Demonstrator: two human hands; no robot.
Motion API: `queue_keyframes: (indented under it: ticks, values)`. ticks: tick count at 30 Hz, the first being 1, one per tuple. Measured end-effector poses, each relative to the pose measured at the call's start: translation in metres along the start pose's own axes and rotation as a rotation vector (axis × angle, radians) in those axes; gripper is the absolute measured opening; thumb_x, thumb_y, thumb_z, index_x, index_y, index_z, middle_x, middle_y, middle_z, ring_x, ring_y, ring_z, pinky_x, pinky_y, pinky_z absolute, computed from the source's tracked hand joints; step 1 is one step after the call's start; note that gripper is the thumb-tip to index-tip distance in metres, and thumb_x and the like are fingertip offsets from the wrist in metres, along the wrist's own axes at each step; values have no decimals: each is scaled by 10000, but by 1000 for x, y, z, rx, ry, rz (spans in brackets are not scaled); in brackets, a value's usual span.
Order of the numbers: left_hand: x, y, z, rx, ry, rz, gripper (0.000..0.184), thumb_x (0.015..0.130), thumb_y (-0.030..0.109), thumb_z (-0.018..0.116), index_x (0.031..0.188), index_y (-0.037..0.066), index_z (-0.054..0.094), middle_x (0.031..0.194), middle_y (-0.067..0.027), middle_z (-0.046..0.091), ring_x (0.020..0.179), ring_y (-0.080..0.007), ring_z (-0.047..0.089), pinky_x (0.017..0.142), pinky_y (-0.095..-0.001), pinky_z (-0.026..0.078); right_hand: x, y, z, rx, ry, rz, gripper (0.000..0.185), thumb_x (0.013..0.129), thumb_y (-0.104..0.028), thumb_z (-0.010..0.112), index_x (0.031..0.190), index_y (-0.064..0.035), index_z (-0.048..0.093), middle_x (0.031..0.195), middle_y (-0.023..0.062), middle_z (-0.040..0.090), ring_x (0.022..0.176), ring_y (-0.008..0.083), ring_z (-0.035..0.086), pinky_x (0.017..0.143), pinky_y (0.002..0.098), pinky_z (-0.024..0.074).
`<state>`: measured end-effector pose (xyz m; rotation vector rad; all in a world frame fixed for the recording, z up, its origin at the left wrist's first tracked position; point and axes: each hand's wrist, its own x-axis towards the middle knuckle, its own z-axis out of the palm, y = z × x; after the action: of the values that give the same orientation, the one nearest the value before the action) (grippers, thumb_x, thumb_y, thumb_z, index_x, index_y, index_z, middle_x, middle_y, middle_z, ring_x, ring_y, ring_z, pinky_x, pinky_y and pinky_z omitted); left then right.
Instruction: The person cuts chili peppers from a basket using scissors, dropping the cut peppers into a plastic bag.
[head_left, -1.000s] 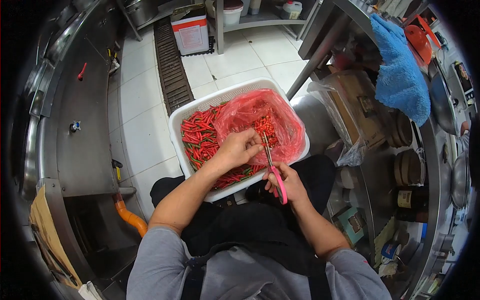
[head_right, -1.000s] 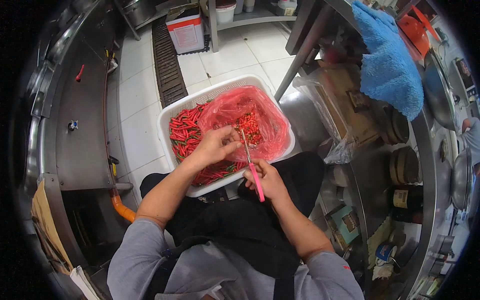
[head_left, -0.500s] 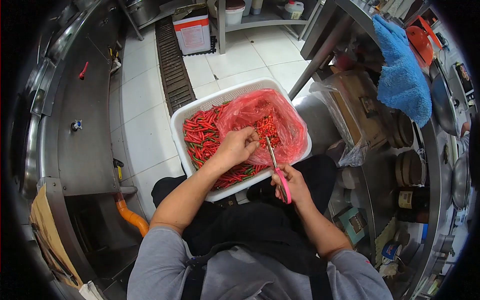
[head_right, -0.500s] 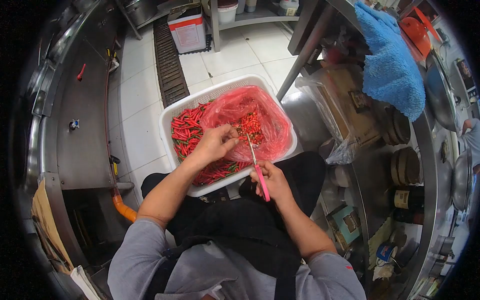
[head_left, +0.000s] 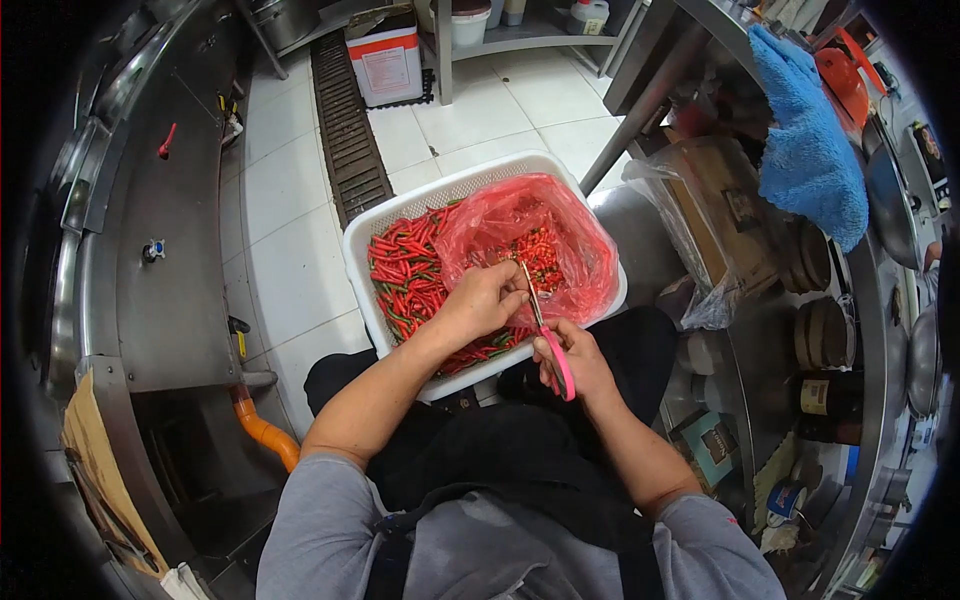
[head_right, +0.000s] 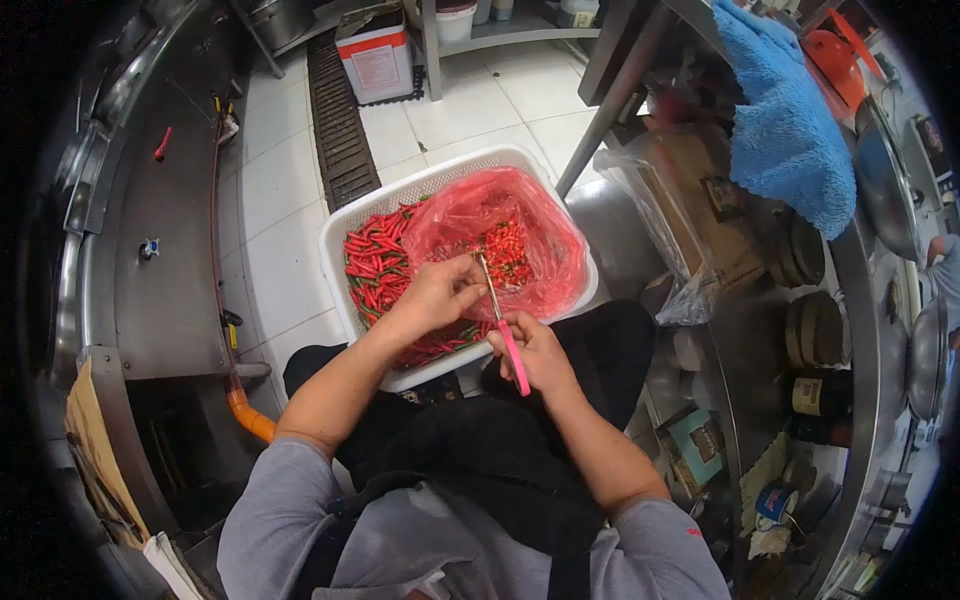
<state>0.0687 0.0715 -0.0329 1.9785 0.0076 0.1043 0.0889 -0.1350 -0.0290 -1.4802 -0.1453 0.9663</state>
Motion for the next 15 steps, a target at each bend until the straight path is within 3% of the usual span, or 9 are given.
queue_keyframes:
  ticks: [2,4,7,8,10,15]
  values:
    - [0,-1,1,45,-8,-5,107,848,63,657,923,8,603,770,-114,662,736,-216,678,667,-336,530,2,2,1,-14,7,11,360,880,-205,687,1108,25,531,720,58,586,457,118,546,406,247,428]
    - [0,-5,4,152,47,48,122,831,62,650,928,5,602,794,-173,659,758,-329,674,689,-391,533,3,4,0,-27,14,23,351,881,-212,686,1090,27,535,704,56,577,433,121,536,383,250,416]
    - [4,-13,6,183,102,67,157,817,64,652,960,11,613,843,-205,655,813,-370,658,721,-414,530,3,4,-4,-37,35,43,357,881,-224,688,1086,28,542,708,58,580,434,115,542,371,241,413]
    - [5,-15,5,184,106,64,157,817,64,652,960,11,613,843,-205,655,813,-370,658,721,-414,530,3,5,-4,-40,81,36,363,883,-234,688,1091,26,544,714,61,587,435,111,545,368,234,412]
    - [9,-10,-4,266,256,252,192,810,69,656,993,17,627,883,-201,656,850,-353,656,746,-411,528,2,5,-7,-46,118,26,369,884,-244,687,1096,23,546,720,64,594,436,107,549,365,228,412]
    - [17,-37,-86,440,489,-33,152,821,98,627,941,28,686,889,-185,684,840,-326,673,768,-375,529,-5,9,-21,1,127,8,367,901,-252,664,1122,15,544,760,73,626,479,99,574,402,219,436]
